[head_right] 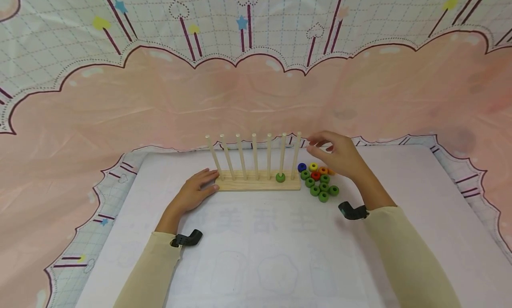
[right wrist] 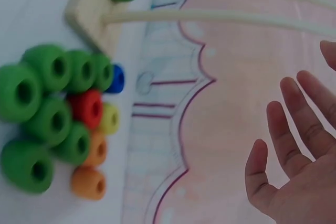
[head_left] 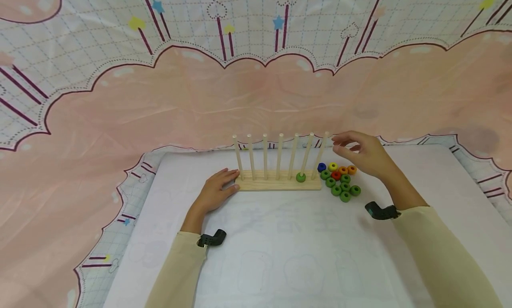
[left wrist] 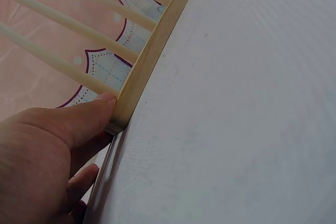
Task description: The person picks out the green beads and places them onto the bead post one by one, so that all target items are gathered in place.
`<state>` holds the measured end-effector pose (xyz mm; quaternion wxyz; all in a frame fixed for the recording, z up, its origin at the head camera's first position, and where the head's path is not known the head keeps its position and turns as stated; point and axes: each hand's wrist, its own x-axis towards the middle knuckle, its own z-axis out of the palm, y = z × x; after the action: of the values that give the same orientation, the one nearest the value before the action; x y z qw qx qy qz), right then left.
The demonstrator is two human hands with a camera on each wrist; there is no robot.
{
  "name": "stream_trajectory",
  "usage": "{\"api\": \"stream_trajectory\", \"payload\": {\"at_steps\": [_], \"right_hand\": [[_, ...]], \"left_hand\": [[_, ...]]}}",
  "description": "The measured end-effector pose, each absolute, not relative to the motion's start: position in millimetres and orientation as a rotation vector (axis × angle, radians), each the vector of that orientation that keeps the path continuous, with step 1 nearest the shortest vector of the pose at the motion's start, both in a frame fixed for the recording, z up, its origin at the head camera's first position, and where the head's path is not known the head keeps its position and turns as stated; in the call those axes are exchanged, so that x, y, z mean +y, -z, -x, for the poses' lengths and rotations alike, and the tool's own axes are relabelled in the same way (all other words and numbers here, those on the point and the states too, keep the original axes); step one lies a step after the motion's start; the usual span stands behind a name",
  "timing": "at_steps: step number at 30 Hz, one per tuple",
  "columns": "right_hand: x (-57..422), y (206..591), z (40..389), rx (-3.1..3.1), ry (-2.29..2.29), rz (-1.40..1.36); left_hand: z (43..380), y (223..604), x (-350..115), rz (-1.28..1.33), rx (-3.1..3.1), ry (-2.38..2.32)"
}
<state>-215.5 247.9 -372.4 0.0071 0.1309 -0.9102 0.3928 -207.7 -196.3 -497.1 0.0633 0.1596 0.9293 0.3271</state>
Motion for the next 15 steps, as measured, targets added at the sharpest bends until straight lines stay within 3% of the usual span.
{"api": "stream_trajectory", "payload": {"at_steps": [15], "right_hand": [[306.5,414.3,197.2,-3.027,-1.107,-0.276]], "left_hand": [[208.9,497.9,-196.9,-0.503,2.818,-0.983]]}}
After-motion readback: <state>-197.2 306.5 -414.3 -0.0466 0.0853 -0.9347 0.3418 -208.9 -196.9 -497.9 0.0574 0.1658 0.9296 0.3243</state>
